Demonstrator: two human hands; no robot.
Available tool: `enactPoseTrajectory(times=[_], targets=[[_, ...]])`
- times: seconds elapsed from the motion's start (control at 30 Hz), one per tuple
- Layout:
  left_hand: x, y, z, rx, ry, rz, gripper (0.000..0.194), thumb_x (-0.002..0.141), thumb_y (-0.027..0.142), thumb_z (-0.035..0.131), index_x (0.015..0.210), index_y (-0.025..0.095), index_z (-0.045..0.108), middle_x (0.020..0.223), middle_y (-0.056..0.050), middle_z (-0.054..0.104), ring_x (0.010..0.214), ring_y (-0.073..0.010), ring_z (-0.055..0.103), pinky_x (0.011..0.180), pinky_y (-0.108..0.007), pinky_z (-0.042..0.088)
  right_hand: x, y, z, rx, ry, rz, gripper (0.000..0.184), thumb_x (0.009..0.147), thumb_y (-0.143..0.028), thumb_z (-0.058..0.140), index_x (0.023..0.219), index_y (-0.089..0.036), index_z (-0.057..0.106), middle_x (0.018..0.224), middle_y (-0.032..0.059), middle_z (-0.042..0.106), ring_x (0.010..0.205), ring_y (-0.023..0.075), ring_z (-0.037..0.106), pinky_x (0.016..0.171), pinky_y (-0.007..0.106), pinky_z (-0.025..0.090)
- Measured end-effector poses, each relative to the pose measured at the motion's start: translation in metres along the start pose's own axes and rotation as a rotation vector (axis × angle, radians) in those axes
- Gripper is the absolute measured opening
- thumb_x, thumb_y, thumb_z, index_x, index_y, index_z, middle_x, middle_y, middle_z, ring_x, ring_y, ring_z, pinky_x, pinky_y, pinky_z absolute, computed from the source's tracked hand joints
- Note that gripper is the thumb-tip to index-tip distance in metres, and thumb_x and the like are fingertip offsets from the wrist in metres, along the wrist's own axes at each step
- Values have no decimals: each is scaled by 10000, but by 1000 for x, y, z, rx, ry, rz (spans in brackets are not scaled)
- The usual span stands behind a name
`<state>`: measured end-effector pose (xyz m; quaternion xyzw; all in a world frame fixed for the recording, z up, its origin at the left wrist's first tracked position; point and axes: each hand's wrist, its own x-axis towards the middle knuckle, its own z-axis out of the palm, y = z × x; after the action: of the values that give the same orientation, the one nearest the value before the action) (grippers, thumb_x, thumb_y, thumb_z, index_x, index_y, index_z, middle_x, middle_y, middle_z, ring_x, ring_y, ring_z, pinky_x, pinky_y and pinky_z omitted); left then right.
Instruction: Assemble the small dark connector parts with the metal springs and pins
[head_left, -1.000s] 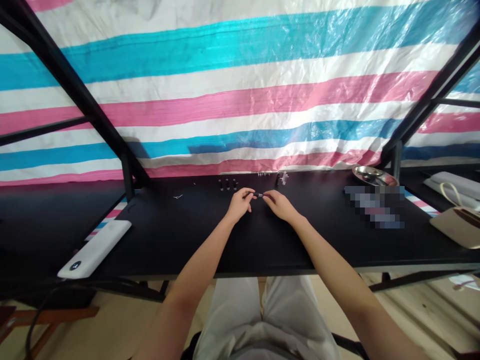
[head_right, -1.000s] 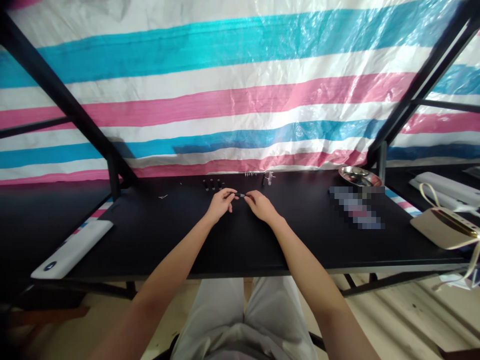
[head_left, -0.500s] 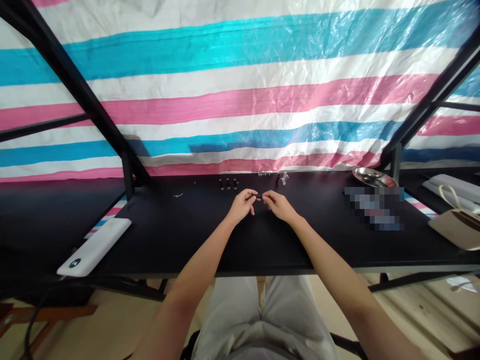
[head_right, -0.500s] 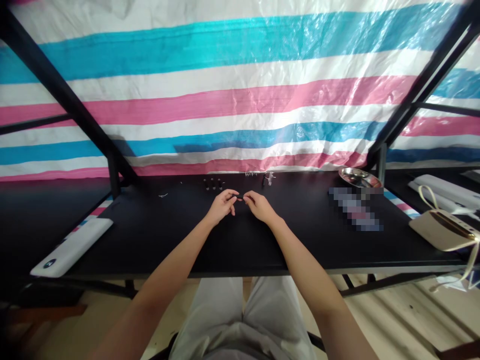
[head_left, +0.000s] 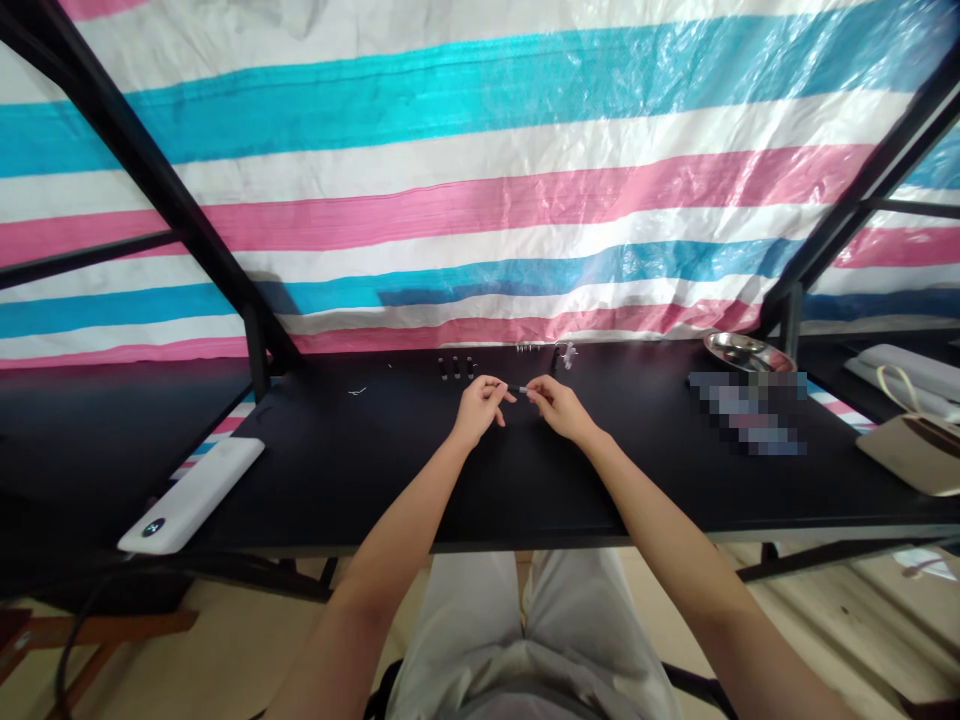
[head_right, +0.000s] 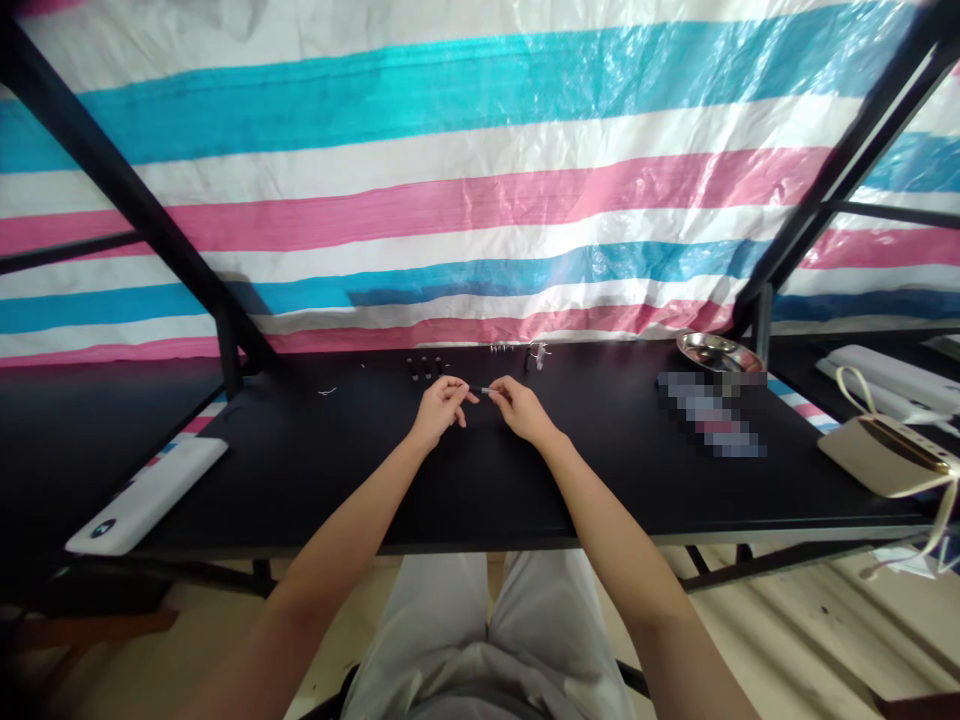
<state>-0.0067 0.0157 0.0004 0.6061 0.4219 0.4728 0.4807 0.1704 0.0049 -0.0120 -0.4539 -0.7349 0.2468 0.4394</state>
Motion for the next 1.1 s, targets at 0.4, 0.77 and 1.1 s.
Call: enactPoseTrajectory(times=[0.4, 0.77, 1.1], targets=[[0, -1, -1, -7, 11, -9, 279, 774, 406, 550, 833, 144, 478, 771, -54, 679, 321, -38, 469, 340, -164, 308, 0, -1, -1, -77, 18, -41, 256, 818, -351, 506, 967, -169, 609, 823, 51, 626, 661, 130, 549, 646, 268, 453], [3, -4, -3, 0, 159, -3, 273, 736, 387, 584, 832, 141, 514, 664, -8, 635, 313, -35, 440, 328, -162, 291, 2, 9, -11, -340, 76, -8, 156, 801, -269, 522, 854, -188, 644, 827, 45, 534, 642, 131, 498, 646, 282, 435], [-2, -5, 5, 58, -60, -1, 263, 704, 314, 625, 873, 130, 542, 652, -2, 632, 345, -41, 465, 362, -168, 329, 0, -5, -2, -118, 42, -95, 231, 822, -360, 502, 917, -178, 606, 696, 15, 529, 577, 119, 475, 590, 263, 425]])
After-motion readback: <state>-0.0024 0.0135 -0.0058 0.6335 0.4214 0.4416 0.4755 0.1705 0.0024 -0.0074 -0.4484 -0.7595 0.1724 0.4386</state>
